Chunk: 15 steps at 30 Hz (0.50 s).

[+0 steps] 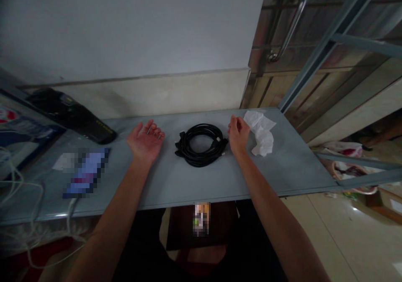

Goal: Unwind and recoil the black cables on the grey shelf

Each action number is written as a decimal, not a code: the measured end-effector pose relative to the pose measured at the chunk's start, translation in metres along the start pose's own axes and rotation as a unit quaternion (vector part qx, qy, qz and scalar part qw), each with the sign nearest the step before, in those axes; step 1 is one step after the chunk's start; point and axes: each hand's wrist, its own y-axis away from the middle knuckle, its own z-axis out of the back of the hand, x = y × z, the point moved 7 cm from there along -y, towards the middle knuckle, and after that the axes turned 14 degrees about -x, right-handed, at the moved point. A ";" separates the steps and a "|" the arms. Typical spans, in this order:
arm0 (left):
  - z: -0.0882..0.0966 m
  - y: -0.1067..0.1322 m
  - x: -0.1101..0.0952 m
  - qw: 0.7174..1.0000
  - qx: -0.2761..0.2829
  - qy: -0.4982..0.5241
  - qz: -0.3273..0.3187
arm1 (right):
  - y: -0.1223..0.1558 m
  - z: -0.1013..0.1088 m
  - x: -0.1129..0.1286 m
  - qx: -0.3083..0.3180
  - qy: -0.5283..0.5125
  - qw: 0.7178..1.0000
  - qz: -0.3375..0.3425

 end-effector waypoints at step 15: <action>0.002 -0.004 -0.001 1.000 0.009 -0.016 -0.007 | 0.001 0.001 0.001 0.004 0.043 0.999 0.003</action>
